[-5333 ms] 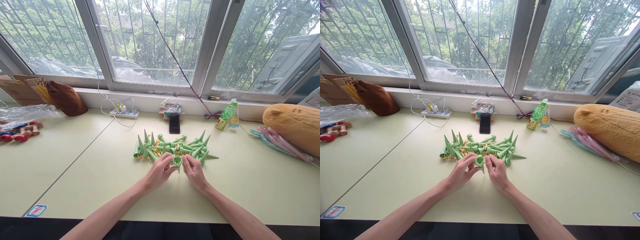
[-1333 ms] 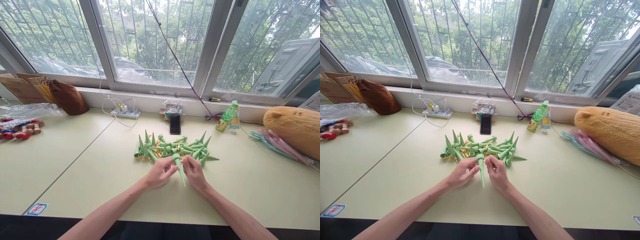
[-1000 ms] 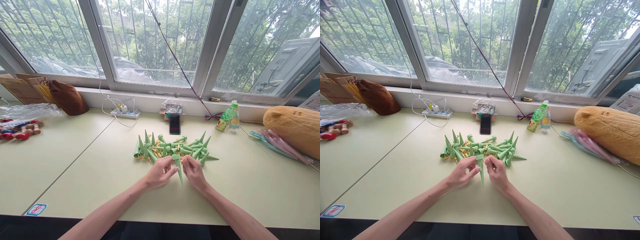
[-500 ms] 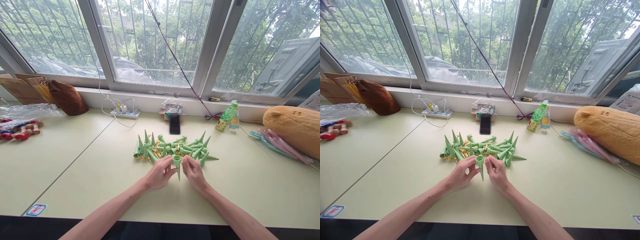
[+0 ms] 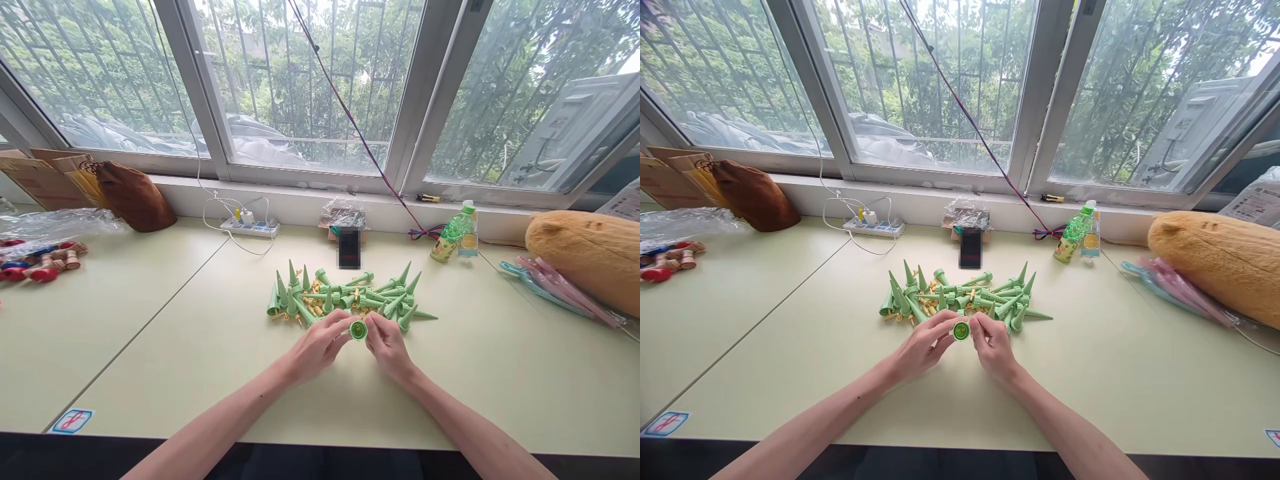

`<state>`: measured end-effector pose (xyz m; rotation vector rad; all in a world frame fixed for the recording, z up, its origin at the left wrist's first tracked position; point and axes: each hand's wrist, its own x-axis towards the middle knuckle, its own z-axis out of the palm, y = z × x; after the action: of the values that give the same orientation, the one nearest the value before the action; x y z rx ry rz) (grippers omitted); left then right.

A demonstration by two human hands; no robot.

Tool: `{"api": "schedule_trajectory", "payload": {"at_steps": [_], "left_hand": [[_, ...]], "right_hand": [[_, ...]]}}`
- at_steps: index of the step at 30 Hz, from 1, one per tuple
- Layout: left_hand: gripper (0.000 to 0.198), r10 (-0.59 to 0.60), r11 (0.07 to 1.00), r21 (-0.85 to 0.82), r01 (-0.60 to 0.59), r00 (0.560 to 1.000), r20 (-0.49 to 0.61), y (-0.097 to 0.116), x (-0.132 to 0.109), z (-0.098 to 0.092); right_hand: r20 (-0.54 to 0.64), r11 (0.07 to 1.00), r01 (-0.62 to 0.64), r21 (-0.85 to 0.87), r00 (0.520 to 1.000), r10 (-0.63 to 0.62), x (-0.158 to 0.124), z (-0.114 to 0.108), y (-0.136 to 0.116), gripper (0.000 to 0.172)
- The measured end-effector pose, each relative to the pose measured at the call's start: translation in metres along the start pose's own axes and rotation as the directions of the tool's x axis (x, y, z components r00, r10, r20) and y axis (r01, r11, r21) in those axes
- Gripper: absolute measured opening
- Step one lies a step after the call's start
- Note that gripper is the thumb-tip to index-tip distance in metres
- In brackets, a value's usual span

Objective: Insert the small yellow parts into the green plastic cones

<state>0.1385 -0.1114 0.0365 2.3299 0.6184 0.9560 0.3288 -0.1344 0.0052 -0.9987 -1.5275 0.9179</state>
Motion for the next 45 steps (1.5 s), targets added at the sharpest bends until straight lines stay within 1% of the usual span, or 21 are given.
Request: {"api": "schedule_trajectory", "payload": {"at_steps": [3,7,11,12,14,16,18,21,28,32,37,41,45], "left_hand": [[0.037,-0.021,1.0,0.004,0.021,1.0,-0.019,-0.0036,-0.0008,0.0029],[0.034,-0.096,0.995,0.008,0.097,0.991,-0.089,-0.0061,0.0006,0.0082],[0.019,-0.193,0.981,-0.058,0.185,0.961,-0.2,-0.0049,0.0037,0.0098],[0.024,-0.218,0.975,-0.079,0.206,0.952,-0.212,-0.0046,0.0042,0.0096],[0.041,-0.256,0.963,-0.133,0.233,0.947,-0.193,-0.0046,0.0045,0.0091],[0.055,-0.268,0.952,-0.193,0.238,0.953,-0.144,-0.0056,0.004,0.0092],[0.063,-0.268,0.942,-0.237,0.238,0.958,-0.105,-0.0069,0.0032,0.0099],[0.067,-0.267,0.938,-0.25,0.241,0.961,-0.076,-0.0079,0.0026,0.0103],[0.061,-0.265,0.936,-0.246,0.251,0.964,-0.026,-0.0053,0.0034,0.0055],[0.055,-0.264,0.937,-0.237,0.256,0.965,-0.002,-0.0043,0.0036,0.0029],[0.038,-0.28,0.917,-0.284,0.279,0.959,0.04,-0.0016,0.0045,0.0007],[0.027,-0.263,0.946,-0.193,0.262,0.965,0.02,-0.0031,0.003,0.0011],[0.023,-0.206,0.972,-0.116,0.204,0.979,-0.008,-0.0069,0.001,0.0031]], "right_hand": [[-0.009,1.0,-0.002,-0.009,1.0,0.002,-0.0007,0.0014,0.0009,0.042],[-0.053,1.0,-0.003,-0.009,0.999,0.002,-0.0012,0.0038,0.0005,0.039],[-0.127,1.0,-0.002,0.018,0.992,0.004,-0.0003,0.004,-0.0013,0.038],[-0.137,1.0,-0.002,0.015,0.991,0.004,-0.0001,0.0035,-0.0016,0.038],[-0.139,1.0,0.007,-0.015,0.99,-0.009,0.0001,0.0025,-0.0021,0.038],[-0.115,0.997,0.03,-0.072,0.993,-0.038,-0.0001,0.0017,-0.0029,0.037],[-0.072,0.99,0.061,-0.128,0.995,-0.07,-0.0005,0.0014,-0.0042,0.038],[-0.024,0.984,0.091,-0.151,0.995,-0.095,-0.0008,0.0015,-0.0065,0.038],[-0.008,0.992,0.068,-0.102,0.998,-0.069,-0.0004,0.0011,-0.0053,0.036],[0.0,0.993,0.079,-0.084,0.997,-0.079,-0.0004,0.0006,-0.0032,0.034],[-0.007,0.995,0.079,-0.059,0.997,-0.079,-0.0004,0.0,-0.0016,0.034],[-0.012,0.996,0.07,-0.056,0.997,-0.071,0.0005,-0.0006,-0.0007,0.034],[-0.011,0.995,0.066,-0.076,0.998,-0.067,0.0018,-0.001,-0.0009,0.036]]}}
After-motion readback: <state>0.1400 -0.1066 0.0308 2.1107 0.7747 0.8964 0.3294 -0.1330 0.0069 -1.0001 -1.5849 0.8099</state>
